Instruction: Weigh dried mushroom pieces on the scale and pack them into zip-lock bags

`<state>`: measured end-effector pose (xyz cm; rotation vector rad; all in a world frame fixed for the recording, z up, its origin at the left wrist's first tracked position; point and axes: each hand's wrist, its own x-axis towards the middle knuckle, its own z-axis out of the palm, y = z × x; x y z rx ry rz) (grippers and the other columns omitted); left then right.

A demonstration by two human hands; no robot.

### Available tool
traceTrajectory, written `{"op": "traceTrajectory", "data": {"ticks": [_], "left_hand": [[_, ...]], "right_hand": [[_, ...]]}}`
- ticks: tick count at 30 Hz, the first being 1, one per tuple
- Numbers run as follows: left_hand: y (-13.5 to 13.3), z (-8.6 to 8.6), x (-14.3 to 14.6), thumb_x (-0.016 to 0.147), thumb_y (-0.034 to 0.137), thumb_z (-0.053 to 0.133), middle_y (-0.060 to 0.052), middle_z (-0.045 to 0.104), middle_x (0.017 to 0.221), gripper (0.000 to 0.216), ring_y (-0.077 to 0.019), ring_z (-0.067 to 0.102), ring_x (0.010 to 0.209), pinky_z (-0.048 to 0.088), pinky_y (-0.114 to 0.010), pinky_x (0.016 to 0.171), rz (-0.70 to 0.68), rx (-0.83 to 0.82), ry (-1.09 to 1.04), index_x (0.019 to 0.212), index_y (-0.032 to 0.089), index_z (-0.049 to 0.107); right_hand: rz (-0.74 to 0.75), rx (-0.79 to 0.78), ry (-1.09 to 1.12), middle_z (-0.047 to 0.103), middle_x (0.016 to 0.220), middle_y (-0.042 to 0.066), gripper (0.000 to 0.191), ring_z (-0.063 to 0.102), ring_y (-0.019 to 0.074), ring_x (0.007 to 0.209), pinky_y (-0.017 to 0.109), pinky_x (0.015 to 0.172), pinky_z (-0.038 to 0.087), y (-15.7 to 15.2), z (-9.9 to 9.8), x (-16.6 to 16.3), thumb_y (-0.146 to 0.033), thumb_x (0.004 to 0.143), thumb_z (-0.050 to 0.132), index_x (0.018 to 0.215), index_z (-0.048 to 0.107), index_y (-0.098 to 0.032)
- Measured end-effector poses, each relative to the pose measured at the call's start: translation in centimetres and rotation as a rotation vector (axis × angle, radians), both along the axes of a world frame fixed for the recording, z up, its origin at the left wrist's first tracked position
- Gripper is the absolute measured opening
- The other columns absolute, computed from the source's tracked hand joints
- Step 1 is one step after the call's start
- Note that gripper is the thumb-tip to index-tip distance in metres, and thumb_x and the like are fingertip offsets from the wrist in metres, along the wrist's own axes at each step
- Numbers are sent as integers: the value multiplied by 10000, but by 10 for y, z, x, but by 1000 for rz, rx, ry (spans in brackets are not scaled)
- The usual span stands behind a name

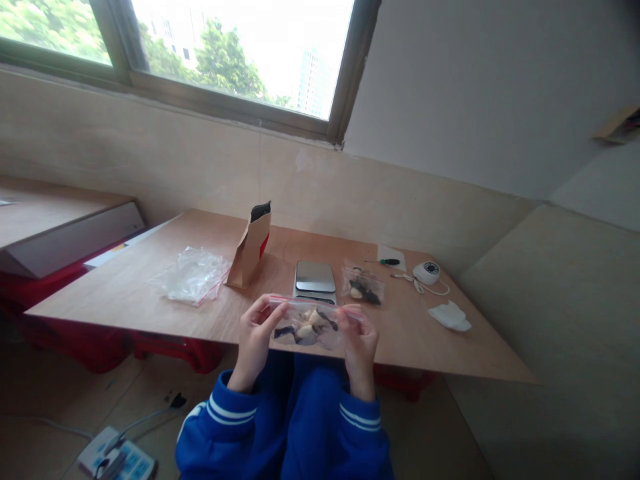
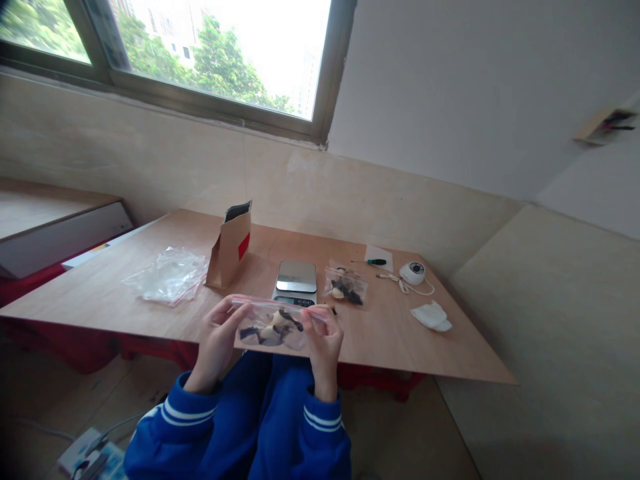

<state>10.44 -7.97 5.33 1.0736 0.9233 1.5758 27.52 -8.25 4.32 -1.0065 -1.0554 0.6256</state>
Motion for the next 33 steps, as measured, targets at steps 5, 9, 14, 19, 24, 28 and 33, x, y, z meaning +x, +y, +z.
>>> {"op": "traceTrajectory", "data": {"ticks": [5, 9, 14, 19, 24, 28, 33], "left_hand": [[0, -2, 6, 797, 332, 639, 15, 623, 746, 173, -127, 593, 698, 480, -225, 651, -93, -27, -43, 880, 187, 592], [-2, -3, 8, 802, 346, 627, -24, 658, 866, 244, -168, 633, 822, 503, -270, 737, -119, -20, -75, 987, 197, 570], [-2, 0, 5, 760, 335, 674, -47, 654, 911, 263, -190, 626, 873, 505, -288, 773, -78, -12, 67, 960, 179, 603], [-1, 4, 2, 752, 310, 686, -32, 630, 921, 147, -174, 611, 890, 490, -263, 804, -23, 62, 131, 806, 186, 628], [-1, 7, -1, 785, 288, 655, -29, 640, 885, 102, -170, 610, 901, 473, -264, 836, -81, 122, 162, 807, 188, 659], [0, 7, -4, 797, 289, 645, -18, 630, 836, 110, -152, 605, 824, 477, -241, 751, -101, 108, 172, 815, 181, 653], [1, 8, -7, 778, 292, 666, -21, 639, 814, 128, -154, 607, 794, 474, -241, 724, -55, 95, 192, 793, 165, 658]], "right_hand": [[58, -61, 184, 653, 781, 7, 168, 613, 164, 764, 310, 760, 487, 3, -6, -6, -352, 773, 666, 790, 657, -186], [160, -73, 193, 679, 883, 33, 229, 637, 189, 830, 337, 793, 504, 3, -5, -11, -369, 760, 673, 899, 661, -188], [184, -104, 115, 691, 828, 48, 215, 644, 208, 803, 344, 771, 515, 4, -3, -14, -360, 737, 694, 837, 684, -170], [155, -79, 89, 676, 754, 26, 165, 631, 191, 755, 318, 744, 505, 4, 0, -14, -342, 747, 689, 761, 680, -178], [154, -96, 109, 682, 760, 17, 152, 640, 186, 756, 313, 738, 504, 4, -2, -11, -333, 749, 692, 780, 692, -184], [132, -128, 132, 701, 808, 35, 193, 648, 199, 776, 332, 752, 508, 3, -4, -9, -347, 722, 715, 812, 695, -178], [179, -124, 114, 677, 762, 14, 157, 633, 180, 747, 301, 717, 499, 1, -1, -10, -330, 735, 708, 784, 676, -184]]}}
